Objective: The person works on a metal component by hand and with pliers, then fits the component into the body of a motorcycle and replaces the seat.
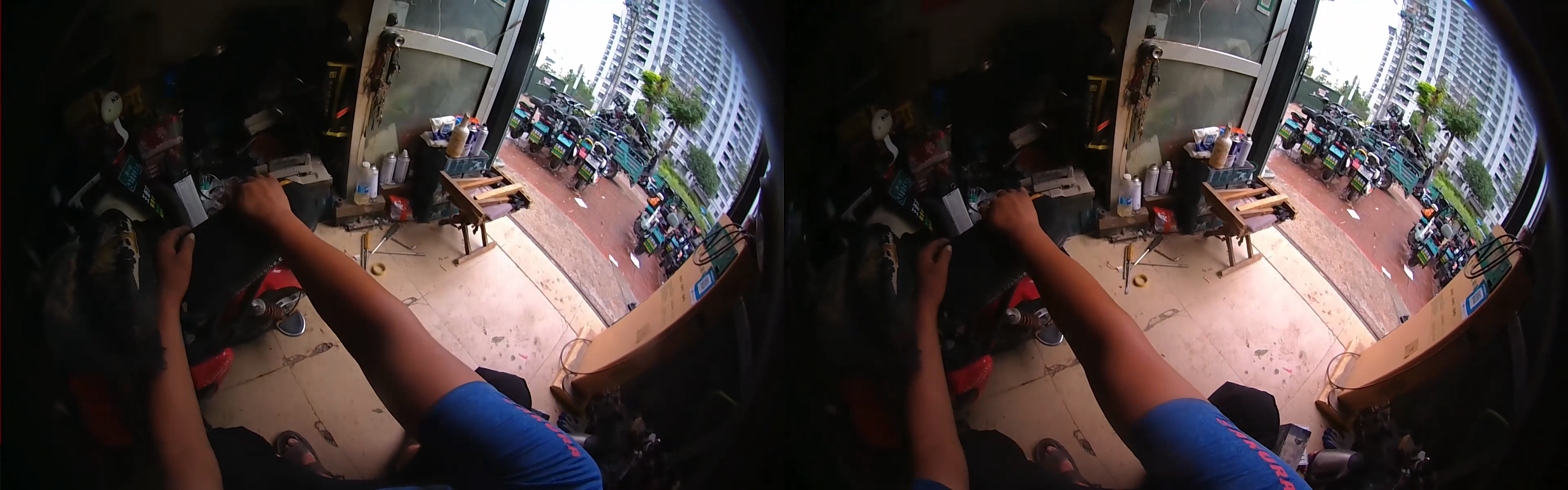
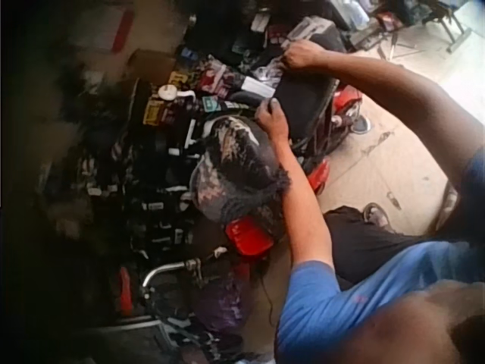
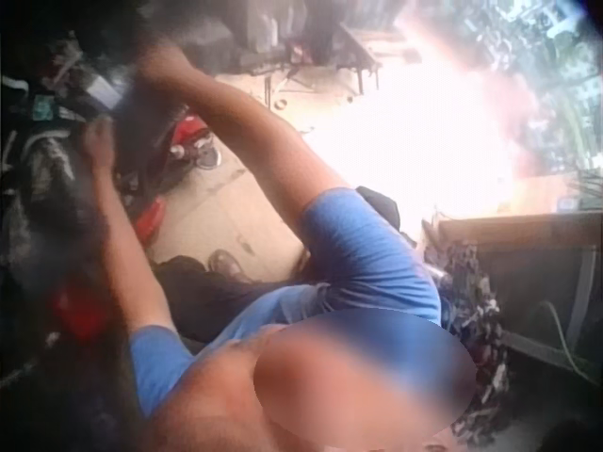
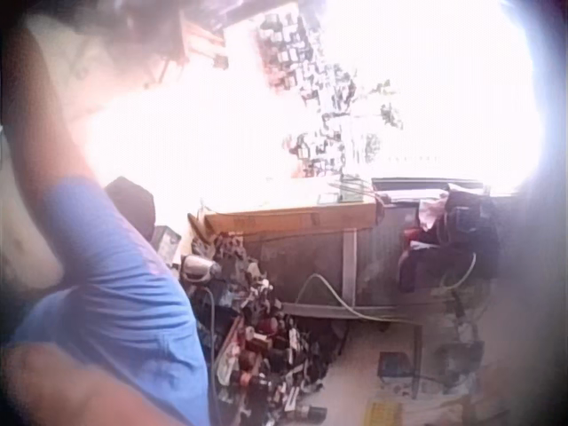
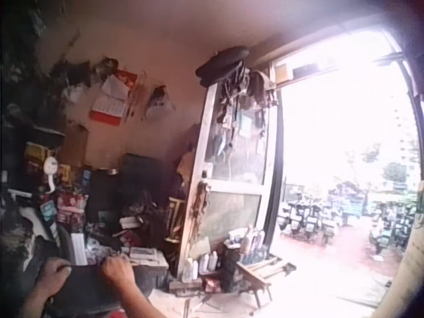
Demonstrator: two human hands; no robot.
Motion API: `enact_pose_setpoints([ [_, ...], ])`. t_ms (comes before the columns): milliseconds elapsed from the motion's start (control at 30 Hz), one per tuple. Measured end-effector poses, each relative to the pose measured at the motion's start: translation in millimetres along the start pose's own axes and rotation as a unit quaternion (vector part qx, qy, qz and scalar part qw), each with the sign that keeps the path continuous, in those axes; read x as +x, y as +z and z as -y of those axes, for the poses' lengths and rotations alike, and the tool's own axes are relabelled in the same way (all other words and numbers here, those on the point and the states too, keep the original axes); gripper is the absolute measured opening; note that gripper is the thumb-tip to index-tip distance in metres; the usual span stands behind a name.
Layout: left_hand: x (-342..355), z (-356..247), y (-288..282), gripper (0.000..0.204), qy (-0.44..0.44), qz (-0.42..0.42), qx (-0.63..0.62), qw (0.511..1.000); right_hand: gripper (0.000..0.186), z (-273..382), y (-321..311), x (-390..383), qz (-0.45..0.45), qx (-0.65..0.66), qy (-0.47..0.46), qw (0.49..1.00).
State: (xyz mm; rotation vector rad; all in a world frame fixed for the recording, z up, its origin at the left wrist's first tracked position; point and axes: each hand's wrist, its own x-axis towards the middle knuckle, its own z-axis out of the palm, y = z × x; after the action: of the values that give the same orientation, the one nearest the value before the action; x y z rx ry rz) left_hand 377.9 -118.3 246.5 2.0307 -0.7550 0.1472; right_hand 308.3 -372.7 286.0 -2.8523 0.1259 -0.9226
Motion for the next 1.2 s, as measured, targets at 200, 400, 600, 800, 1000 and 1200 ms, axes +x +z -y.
enact_pose_setpoints([
  [200,4,5,-4,0.043,0.001,0.013,-0.002,1.0,0.046,2,10,3,-0.018,-0.013,-0.006,1.0],
  [400,1,4,-7,0.043,-0.02,0.007,0.02,1.0,0.049,9,3,-2,-0.033,-0.012,-0.018,0.999],
  [600,1,4,1,0.041,0.001,0.018,-0.024,1.0,0.049,-2,2,-6,-0.021,-0.024,-0.029,0.999],
  [800,0,6,-2,0.043,-0.011,0.035,-0.034,0.999,0.047,6,-5,-7,-0.014,-0.019,-0.011,1.0],
  [1000,0,3,-6,0.047,-0.019,0.026,-0.027,0.999,0.047,9,-8,-4,0.012,-0.007,0.002,1.0],
  [1200,-1,2,-2,0.047,-0.012,0.018,-0.005,1.0,0.047,9,-7,-8,-0.009,-0.002,0.0,1.0],
])
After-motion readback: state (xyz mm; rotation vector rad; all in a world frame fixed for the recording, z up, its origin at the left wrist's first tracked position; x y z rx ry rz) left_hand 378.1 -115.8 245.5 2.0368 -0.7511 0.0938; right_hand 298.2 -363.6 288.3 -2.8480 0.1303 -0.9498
